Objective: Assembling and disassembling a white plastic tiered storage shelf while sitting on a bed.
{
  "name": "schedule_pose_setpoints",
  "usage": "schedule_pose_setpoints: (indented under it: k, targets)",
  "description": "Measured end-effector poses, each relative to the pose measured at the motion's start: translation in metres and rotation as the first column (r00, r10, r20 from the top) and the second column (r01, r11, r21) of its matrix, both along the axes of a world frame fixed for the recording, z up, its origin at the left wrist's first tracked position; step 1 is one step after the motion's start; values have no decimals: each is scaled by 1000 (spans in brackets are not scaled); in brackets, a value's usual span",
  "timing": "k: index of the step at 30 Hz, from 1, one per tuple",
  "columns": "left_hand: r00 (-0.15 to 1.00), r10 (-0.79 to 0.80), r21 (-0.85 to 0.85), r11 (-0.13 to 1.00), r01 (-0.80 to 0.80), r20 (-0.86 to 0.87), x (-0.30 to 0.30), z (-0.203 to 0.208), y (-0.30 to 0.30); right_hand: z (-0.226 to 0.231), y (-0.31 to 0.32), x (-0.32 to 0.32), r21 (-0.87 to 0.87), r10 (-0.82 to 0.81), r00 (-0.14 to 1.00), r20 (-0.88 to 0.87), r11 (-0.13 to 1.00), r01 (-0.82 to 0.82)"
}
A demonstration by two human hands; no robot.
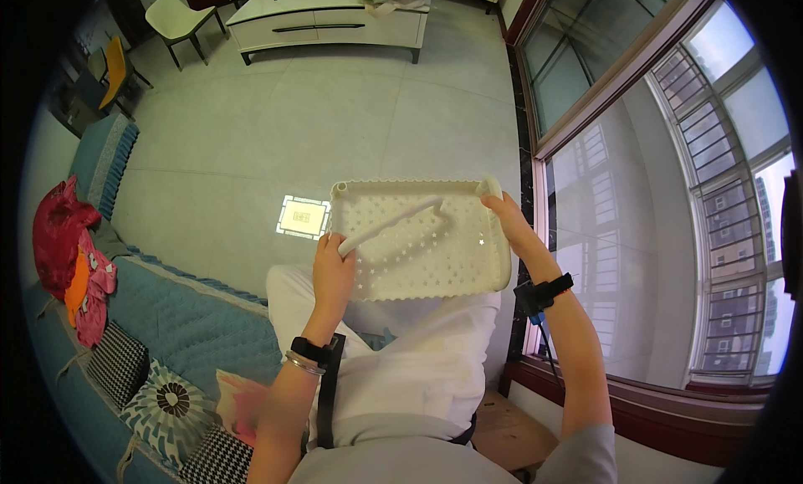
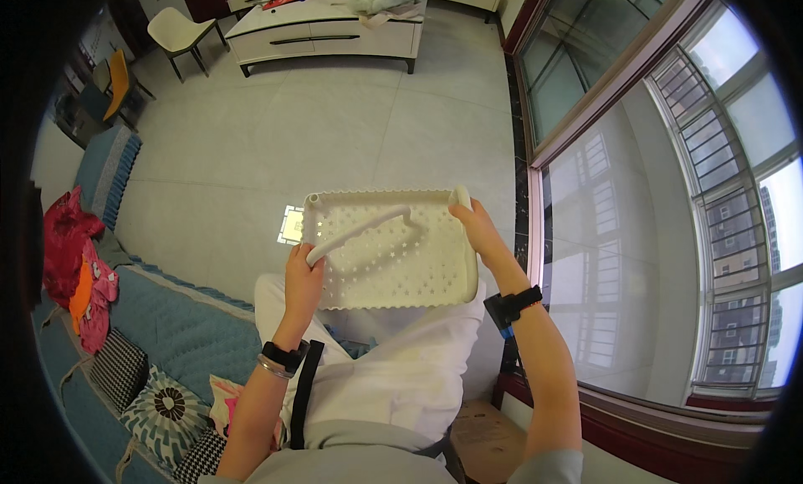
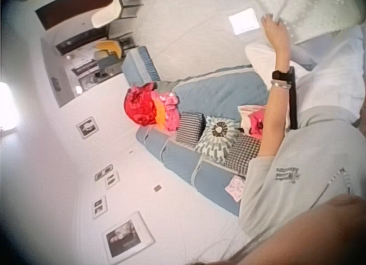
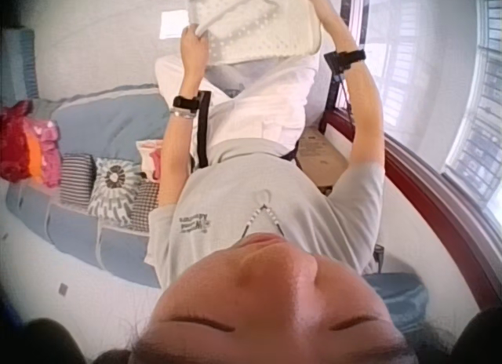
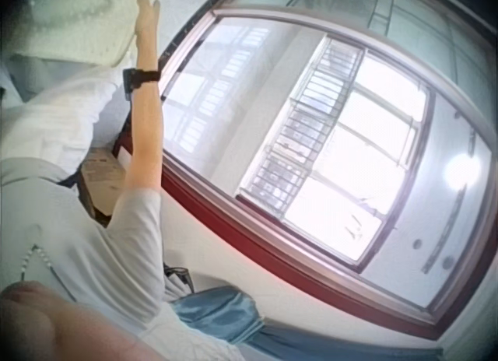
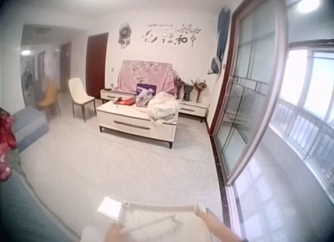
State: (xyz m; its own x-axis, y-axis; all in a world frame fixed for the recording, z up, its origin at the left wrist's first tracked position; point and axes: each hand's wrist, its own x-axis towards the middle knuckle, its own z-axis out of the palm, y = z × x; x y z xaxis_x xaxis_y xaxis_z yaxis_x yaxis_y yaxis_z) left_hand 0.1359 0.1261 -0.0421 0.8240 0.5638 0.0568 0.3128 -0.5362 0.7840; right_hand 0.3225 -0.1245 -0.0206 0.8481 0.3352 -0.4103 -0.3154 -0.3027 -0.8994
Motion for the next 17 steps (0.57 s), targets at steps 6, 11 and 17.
schedule_pose_setpoints:
  k: [6,11,17]
  targets:
    - [995,-18,18,1000,17,96,-7,-9,-4,25,3,14,-64,203,969,-141,975,-213]
    - [997,-2,15,1000,1,74,-8,-9,-8,-12,-8,60,-14,170,943,-287,983,-182]
    - [1000,7,-53,999,-6,24,-16,-5,1,-25,18,68,4,101,987,-122,995,-101]
